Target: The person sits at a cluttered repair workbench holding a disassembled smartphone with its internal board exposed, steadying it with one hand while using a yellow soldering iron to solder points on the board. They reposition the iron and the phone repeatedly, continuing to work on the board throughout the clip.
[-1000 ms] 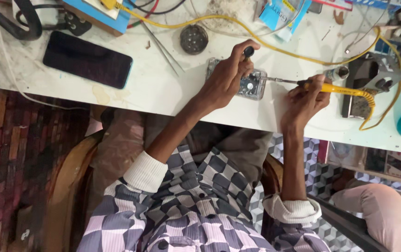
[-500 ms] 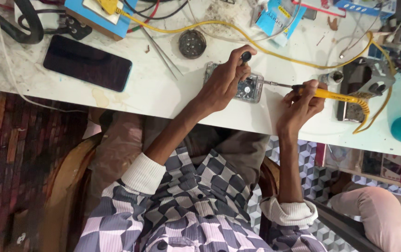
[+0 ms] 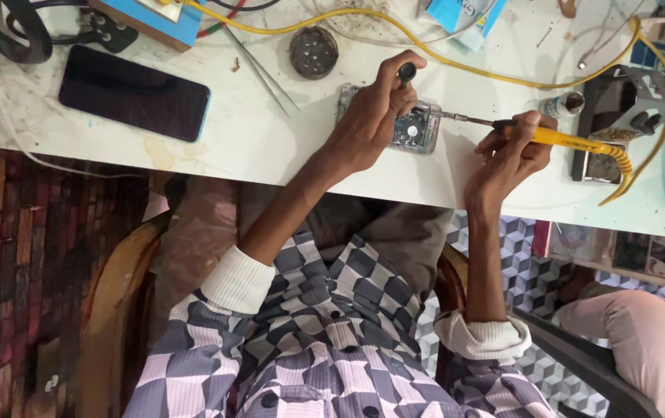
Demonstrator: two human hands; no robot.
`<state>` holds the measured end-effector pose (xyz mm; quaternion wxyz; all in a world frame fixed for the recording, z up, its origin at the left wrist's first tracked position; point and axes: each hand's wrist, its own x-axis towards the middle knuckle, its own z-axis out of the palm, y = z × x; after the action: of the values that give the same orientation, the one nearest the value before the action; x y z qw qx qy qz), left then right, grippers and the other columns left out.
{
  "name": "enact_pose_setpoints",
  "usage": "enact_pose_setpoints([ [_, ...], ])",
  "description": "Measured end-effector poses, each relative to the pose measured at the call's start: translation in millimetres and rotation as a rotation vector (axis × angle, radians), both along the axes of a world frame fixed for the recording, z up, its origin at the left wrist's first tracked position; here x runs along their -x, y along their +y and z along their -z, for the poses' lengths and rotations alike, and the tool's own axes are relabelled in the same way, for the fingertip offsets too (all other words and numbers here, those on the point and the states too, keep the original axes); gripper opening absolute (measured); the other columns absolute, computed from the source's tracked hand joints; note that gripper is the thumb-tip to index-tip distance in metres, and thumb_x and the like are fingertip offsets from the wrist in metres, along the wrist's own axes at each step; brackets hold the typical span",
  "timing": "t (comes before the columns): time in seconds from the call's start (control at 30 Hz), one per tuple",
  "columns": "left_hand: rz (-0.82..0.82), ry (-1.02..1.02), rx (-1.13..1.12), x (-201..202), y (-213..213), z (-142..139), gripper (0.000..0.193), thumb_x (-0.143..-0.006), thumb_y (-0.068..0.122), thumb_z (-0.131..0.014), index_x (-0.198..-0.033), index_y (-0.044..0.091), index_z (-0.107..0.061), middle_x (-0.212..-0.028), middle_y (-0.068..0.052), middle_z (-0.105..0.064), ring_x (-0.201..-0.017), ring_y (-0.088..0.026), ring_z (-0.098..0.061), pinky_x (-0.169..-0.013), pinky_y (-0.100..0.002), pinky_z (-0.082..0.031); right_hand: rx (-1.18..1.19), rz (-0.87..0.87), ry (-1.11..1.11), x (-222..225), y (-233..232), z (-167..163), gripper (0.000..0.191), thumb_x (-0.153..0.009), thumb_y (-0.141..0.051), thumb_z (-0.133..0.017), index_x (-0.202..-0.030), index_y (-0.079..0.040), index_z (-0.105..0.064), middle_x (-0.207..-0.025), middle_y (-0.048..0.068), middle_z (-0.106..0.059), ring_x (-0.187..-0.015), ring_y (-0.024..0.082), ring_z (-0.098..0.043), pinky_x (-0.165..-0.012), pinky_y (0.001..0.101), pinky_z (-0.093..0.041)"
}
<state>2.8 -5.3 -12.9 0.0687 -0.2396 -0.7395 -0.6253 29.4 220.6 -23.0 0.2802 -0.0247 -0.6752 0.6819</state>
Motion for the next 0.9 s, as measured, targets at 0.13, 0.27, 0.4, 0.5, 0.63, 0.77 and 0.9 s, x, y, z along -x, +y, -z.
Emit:
enact_pose_setpoints([
  [0.13, 0.0, 0.011, -0.029, -0.7, -0.5, -0.4, 0.03, -0.121, 0.022, -0.035, -0.15, 0.015, -0.031, -0.079, -0.003, -0.047, -0.072, -0.017, -0.048, -0.074, -0.036, -0.047, 0.016, 0.019, -0.02, 0.9, -1.0, -2.5, 0.034, -0.115, -0.038, -0.054, -0.104, -0.006, -0.051, -0.066, 0.003, -0.049, -0.05, 0.012, -0.048, -0.047, 0.026, -0.033],
  [0.27, 0.004, 0.017, -0.037, -1.2, -0.4, -1.0, 0.031, -0.121, 0.023, -0.035, -0.15, 0.015, -0.031, -0.081, -0.003, -0.048, -0.072, -0.016, -0.049, -0.075, -0.036, -0.048, 0.034, -0.009, -0.004, 2.1, -3.1, -4.2, 0.034, -0.116, -0.037, -0.056, -0.103, -0.006, -0.051, -0.07, 0.003, -0.046, -0.051, 0.012, -0.045, -0.047, 0.0271, -0.032],
  [0.4, -0.005, -0.008, -0.021, -1.2, -0.4, 0.9, 0.031, -0.121, 0.023, -0.036, -0.151, 0.016, -0.031, -0.079, -0.004, -0.048, -0.071, -0.016, -0.049, -0.073, -0.036, -0.047, 0.02, -0.023, 0.008, 0.5, -2.8, -2.3, 0.033, -0.117, -0.036, -0.057, -0.105, -0.006, -0.051, -0.07, 0.003, -0.046, -0.052, 0.012, -0.044, -0.046, 0.0263, -0.032],
  [0.5, -0.013, -0.046, -0.006, -1.0, -0.5, 1.4, 0.031, -0.12, 0.023, -0.039, -0.15, 0.017, -0.033, -0.078, -0.004, -0.048, -0.069, -0.017, -0.049, -0.071, -0.037, -0.045, 0.018, -0.013, 0.004, -0.3, -2.9, -0.4, 0.032, -0.117, -0.035, -0.056, -0.105, -0.006, -0.051, -0.07, 0.002, -0.044, -0.052, 0.011, -0.04, -0.048, 0.0268, -0.031],
  [0.63, -0.004, -0.005, -0.045, -0.8, 0.2, 0.2, 0.031, -0.121, 0.021, -0.039, -0.15, 0.017, -0.033, -0.08, -0.004, -0.047, -0.073, -0.017, -0.05, -0.075, -0.036, -0.049, 0.061, -0.003, -0.011, 2.8, -1.8, 0.4, 0.03, -0.116, -0.032, -0.055, -0.1, -0.007, -0.049, -0.07, 0.0, -0.041, -0.052, 0.007, -0.033, -0.047, 0.0258, -0.028],
  [0.77, -0.001, 0.01, -0.049, -0.3, 0.4, 1.7, 0.03, -0.121, 0.019, -0.038, -0.151, 0.017, -0.032, -0.08, -0.005, -0.045, -0.073, -0.018, -0.048, -0.076, -0.036, -0.049, 0.089, -0.001, 0.019, 3.4, -0.9, 3.3, 0.03, -0.118, -0.028, -0.055, -0.098, -0.006, -0.049, -0.076, 0.0, -0.042, -0.051, 0.006, -0.031, -0.045, 0.0237, -0.026],
  [0.9, -0.003, 0.027, -0.035, 1.4, 0.0, 6.1, 0.033, -0.119, 0.016, -0.037, -0.151, 0.018, -0.031, -0.081, -0.003, -0.049, -0.073, -0.016, -0.051, -0.076, -0.036, -0.049, 0.053, 0.03, 0.012, 1.9, 0.0, 5.1, 0.029, -0.116, -0.029, -0.054, -0.097, -0.007, -0.05, -0.07, -0.001, -0.042, -0.052, 0.006, -0.031, -0.047, 0.0246, -0.026],
])
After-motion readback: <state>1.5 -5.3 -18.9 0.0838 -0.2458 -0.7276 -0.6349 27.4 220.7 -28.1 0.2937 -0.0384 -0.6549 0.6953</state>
